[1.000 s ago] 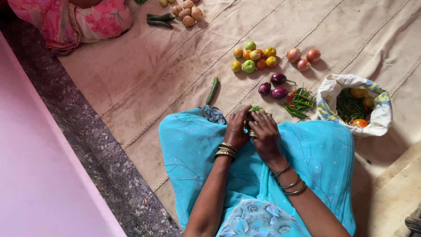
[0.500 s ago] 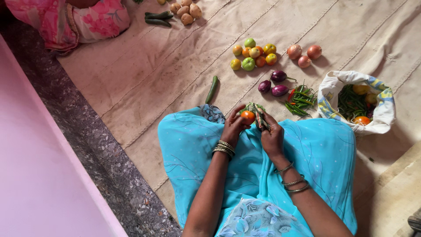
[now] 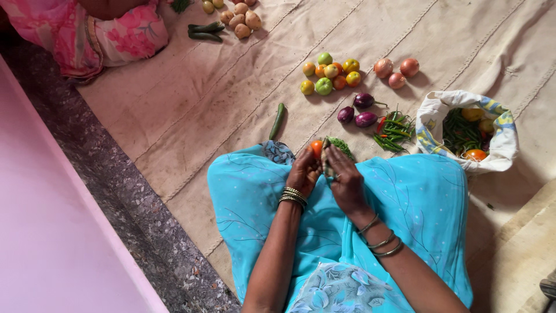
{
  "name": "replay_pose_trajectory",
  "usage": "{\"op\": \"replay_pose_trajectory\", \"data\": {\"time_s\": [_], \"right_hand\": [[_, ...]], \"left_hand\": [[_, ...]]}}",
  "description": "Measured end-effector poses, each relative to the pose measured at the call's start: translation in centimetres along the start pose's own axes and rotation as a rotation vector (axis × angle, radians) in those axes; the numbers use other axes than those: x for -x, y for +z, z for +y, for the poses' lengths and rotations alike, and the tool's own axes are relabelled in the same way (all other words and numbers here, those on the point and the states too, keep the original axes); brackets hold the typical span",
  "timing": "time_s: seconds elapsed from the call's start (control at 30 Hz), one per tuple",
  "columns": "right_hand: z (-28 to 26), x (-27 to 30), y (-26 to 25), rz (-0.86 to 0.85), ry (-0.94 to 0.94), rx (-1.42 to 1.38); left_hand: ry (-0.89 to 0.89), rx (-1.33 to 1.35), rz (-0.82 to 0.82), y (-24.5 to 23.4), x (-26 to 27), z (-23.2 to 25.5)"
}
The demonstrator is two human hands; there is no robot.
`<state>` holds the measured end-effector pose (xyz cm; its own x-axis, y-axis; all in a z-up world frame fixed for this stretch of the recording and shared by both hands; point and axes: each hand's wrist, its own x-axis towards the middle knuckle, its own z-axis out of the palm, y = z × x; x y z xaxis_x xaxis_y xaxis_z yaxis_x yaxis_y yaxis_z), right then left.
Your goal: The person sorts vegetables by hand while sitting on the floor, placing items into a bag.
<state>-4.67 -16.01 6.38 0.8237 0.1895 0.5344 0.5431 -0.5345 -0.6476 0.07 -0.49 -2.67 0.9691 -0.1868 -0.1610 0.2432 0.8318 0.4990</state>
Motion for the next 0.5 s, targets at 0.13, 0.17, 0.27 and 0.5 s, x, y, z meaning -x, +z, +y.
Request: {"op": "replay_pose_trajectory", "data": {"time_s": [0.13, 0.17, 0.27, 0.5], "right_hand": [[1.1, -0.3, -0.7, 0.047, 0.105, -0.022], [1.0, -0.2, -0.8, 0.042, 0.111, -0.024], [0.3, -0.1, -0.8, 0.009, 0.046, 0.013], [-1.7, 0.4, 0.3, -0.096, -0.159, 0.170]], "left_hand": [[-0.130, -0.161, 0.010, 0.1, 0.1, -0.8], [-0.124, -0.116, -0.001, 0.1, 0.1, -1.0], [-0.090, -0.014, 0.035, 0.2, -0.1, -0.9], [-0.092, 0.336, -0.089, -1.2, 0.0, 0.4]]}}
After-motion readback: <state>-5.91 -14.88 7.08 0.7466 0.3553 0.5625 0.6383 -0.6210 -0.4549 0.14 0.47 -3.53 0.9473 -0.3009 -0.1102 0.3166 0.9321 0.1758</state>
